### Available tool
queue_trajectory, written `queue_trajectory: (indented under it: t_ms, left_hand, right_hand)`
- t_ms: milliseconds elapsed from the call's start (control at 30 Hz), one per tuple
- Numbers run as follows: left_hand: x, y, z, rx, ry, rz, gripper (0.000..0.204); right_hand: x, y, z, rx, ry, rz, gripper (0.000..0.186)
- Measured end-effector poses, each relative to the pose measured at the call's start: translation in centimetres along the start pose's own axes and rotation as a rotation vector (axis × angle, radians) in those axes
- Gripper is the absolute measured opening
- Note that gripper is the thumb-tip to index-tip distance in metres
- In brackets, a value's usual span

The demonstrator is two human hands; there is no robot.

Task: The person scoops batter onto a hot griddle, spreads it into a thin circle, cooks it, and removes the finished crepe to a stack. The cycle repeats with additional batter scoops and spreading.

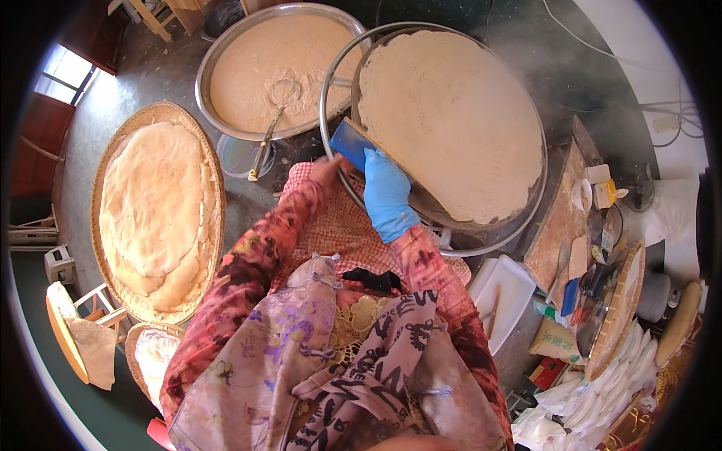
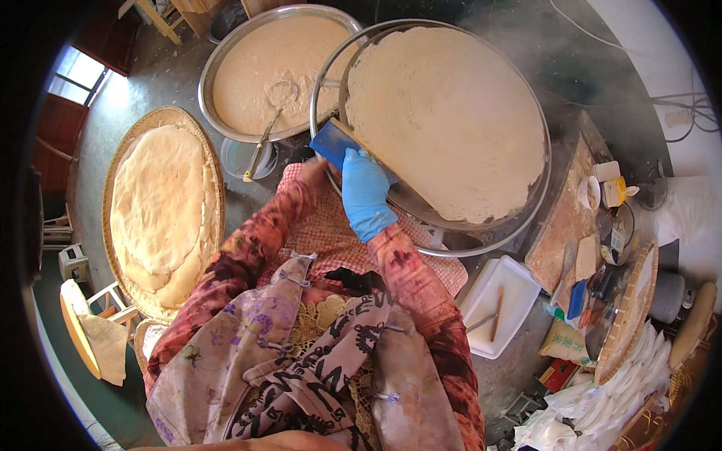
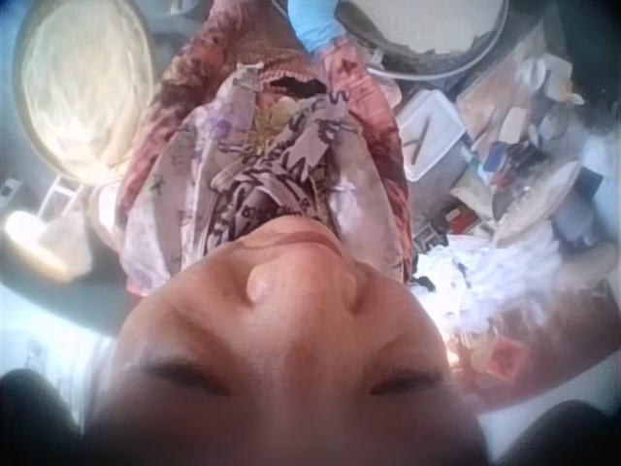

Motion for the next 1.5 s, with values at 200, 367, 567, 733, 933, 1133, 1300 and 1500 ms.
queue_trajectory:
  t_ms: [200,367,567,733,933,1133,1300,1500]
  left_hand:
    - [0.3,-0.9,-2.0,0.212,-0.336,0.063,0.022]
    - [-9.8,6.7,2.5,0.118,-0.069,0.060,0.021]
    - [-6.5,5.1,2.2,0.258,-0.150,0.010,0.026]
    - [1.6,-1.5,-1.8,0.220,-0.138,0.139,0.030]
    - [-9.3,6.5,1.9,0.227,-0.166,0.053,0.019]
    - [-5.3,2.9,0.2,0.302,-0.128,0.068,0.029]
    - [-0.8,0.2,-1.8,0.200,-0.327,0.118,0.025]
    - [-10.4,8.3,2.9,0.137,-0.335,-0.167,0.019]
  right_hand:
    - [0.1,-2.5,-0.2,0.108,0.045,0.011,0.019]
    - [0.4,-3.1,0.1,0.067,0.064,0.003,0.019]
    - [0.6,-4.5,0.7,0.117,0.053,-0.031,0.021]
    - [1.0,-6.2,1.1,0.080,0.091,-0.006,0.021]
    - [1.2,-7.4,1.1,0.106,0.097,-0.021,0.022]
    - [1.4,-8.6,1.6,0.073,0.121,-0.001,0.023]
    - [1.7,-9.9,1.7,0.096,0.096,0.015,0.025]
    - [2.1,-10.9,1.9,0.028,0.087,0.059,0.025]
Point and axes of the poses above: each hand's wrist, its own y-axis away from the middle knuckle, its own z-axis out of the palm, x = y × z, the point moved 4 cm from there along -y, towards the middle knuckle, and after that the axes turned 3 degrees about x, right-handed, at the moved point
